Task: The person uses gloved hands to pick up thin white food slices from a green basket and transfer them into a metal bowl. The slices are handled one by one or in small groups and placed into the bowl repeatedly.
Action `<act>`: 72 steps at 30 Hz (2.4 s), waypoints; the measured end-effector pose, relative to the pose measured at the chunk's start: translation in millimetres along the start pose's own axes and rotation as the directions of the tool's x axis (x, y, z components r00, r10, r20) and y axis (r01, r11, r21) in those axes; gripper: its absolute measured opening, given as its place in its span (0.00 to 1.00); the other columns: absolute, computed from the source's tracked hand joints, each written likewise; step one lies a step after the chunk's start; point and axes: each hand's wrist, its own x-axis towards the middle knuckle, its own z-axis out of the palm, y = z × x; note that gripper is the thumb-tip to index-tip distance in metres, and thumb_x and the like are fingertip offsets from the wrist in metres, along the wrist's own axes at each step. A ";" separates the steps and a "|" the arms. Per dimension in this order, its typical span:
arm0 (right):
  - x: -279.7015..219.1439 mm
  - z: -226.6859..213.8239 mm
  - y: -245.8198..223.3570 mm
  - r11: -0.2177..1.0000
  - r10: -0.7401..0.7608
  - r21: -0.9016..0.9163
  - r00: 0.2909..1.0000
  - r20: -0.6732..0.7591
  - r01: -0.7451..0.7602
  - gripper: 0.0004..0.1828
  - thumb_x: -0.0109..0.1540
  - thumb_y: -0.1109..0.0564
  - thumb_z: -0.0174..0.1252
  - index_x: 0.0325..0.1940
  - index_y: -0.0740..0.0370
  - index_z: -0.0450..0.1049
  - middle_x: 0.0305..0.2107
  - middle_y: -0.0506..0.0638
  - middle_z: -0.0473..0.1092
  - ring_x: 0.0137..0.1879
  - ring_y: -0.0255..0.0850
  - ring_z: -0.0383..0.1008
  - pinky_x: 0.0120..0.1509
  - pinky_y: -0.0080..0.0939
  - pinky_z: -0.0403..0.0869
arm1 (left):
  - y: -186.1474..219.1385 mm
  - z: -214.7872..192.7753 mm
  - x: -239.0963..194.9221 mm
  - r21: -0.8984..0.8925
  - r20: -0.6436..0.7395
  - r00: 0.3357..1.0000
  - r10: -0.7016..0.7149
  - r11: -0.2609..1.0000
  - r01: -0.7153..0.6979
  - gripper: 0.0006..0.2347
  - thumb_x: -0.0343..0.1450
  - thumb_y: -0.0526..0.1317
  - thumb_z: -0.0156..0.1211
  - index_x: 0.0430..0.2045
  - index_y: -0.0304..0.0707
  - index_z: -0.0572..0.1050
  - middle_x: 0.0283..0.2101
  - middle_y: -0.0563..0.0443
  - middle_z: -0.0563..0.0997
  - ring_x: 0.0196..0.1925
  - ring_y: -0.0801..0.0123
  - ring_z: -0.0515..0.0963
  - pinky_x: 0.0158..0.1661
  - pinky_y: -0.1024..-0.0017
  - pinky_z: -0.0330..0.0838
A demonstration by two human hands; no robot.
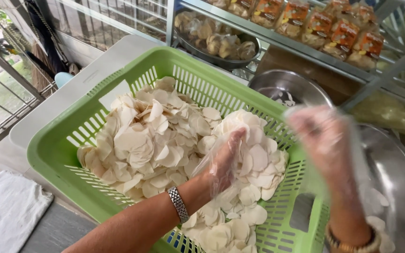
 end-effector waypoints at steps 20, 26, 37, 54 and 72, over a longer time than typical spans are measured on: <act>-71.0 -33.5 -3.3 0.905 0.368 0.274 0.922 -0.119 -0.326 0.06 0.70 0.62 0.61 0.51 0.57 0.78 0.43 0.48 0.78 0.45 0.35 0.76 0.47 0.28 0.77 | 12.0 13.1 -24.3 -0.130 -0.013 0.999 -0.041 0.991 0.039 0.42 0.65 0.66 0.41 0.73 0.51 0.40 0.77 0.40 0.48 0.73 0.46 0.62 0.67 0.52 0.63; -104.2 -28.4 146.8 0.654 0.699 0.652 0.637 -0.325 -0.384 0.18 0.81 0.65 0.62 0.37 0.59 0.71 0.26 0.45 0.67 0.31 0.30 0.69 0.37 0.28 0.74 | 13.4 23.8 -32.0 -0.343 0.211 0.977 0.037 0.938 0.038 0.32 0.69 0.58 0.46 0.63 0.33 0.68 0.55 0.30 0.78 0.56 0.47 0.78 0.56 0.54 0.74; -104.4 6.8 209.7 0.698 0.710 0.316 0.676 -0.195 -0.642 0.04 0.76 0.58 0.60 0.49 0.60 0.74 0.39 0.49 0.72 0.38 0.36 0.72 0.38 0.34 0.74 | -3.1 18.4 -18.3 -0.451 0.355 0.935 -0.012 0.874 0.182 0.29 0.71 0.57 0.52 0.66 0.44 0.67 0.58 0.39 0.77 0.58 0.51 0.77 0.59 0.55 0.70; -113.5 47.5 4.1 0.986 -0.133 0.120 0.980 0.149 0.116 0.27 0.61 0.43 0.63 0.58 0.59 0.74 0.53 0.58 0.75 0.57 0.51 0.77 0.58 0.51 0.79 | -2.4 17.3 -22.4 -0.187 0.226 0.969 -0.104 0.971 0.148 0.36 0.71 0.64 0.41 0.71 0.39 0.55 0.55 0.30 0.77 0.51 0.50 0.81 0.55 0.56 0.77; -92.3 -49.0 110.3 0.982 0.117 0.179 0.944 -0.309 -0.063 0.08 0.81 0.77 0.51 0.65 0.83 0.64 0.54 0.79 0.72 0.49 0.55 0.78 0.45 0.38 0.79 | 15.3 36.7 -32.2 -0.237 0.014 0.991 -0.132 0.963 0.131 0.31 0.70 0.58 0.42 0.62 0.33 0.71 0.54 0.34 0.81 0.53 0.53 0.80 0.55 0.58 0.74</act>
